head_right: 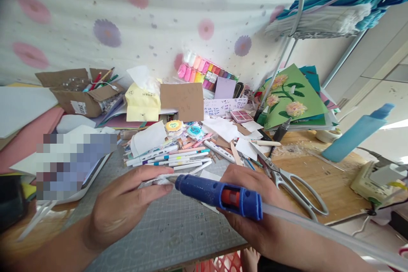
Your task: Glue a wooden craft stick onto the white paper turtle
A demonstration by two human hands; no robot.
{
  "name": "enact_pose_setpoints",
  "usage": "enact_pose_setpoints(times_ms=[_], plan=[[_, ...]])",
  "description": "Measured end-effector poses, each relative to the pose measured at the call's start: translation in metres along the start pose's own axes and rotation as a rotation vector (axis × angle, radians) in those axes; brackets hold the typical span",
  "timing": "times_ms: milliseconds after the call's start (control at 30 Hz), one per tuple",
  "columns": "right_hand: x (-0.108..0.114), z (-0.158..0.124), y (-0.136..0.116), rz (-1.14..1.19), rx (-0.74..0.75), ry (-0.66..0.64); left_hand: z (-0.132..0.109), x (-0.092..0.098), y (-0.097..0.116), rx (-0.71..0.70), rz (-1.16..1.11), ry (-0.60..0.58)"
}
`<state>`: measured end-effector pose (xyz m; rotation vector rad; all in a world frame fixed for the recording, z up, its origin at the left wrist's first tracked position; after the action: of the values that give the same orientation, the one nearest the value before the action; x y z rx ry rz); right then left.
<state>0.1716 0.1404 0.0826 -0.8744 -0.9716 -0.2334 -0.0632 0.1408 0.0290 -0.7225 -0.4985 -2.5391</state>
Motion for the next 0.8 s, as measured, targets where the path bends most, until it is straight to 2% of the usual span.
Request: enact_pose_setpoints(times_ms=[133,333,433,500,633,700,800], plan=[[-0.003,-0.002,0.0,-0.121,0.052,0.014,0.007,0.001,0.004,0.002,0.012,0.03],[-0.002,-0.005,-0.014,-0.453,0.372,0.161,0.021,0.007,0.012,0.017,0.068,0.073],[-0.002,-0.005,-0.013,-0.52,0.423,0.169,0.021,0.008,0.009,0.057,0.057,0.066],[0.001,-0.005,-0.007,-0.389,0.372,0.178,0.019,0.008,0.007,0.07,0.051,0.062],[0.005,-0.003,0.009,-0.07,0.101,0.189,0.018,0.009,0.006,0.053,0.035,0.076],[0.005,-0.003,0.015,-0.011,0.011,0.18,0.017,0.01,0.007,0.047,0.04,0.082],[0.005,-0.003,0.017,0.011,-0.017,0.166,0.017,0.01,0.007,0.036,0.034,0.085]])
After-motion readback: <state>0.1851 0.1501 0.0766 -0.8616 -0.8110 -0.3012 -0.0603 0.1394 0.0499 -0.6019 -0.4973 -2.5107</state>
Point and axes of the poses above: each hand's wrist, its own z-axis towards the middle knuckle, its own x-axis out of the back of the hand, y = z × x, the point moved 4 cm from there along z, towards the middle knuckle, and after that the axes turned 3 degrees about x, right-handed, at the moved point
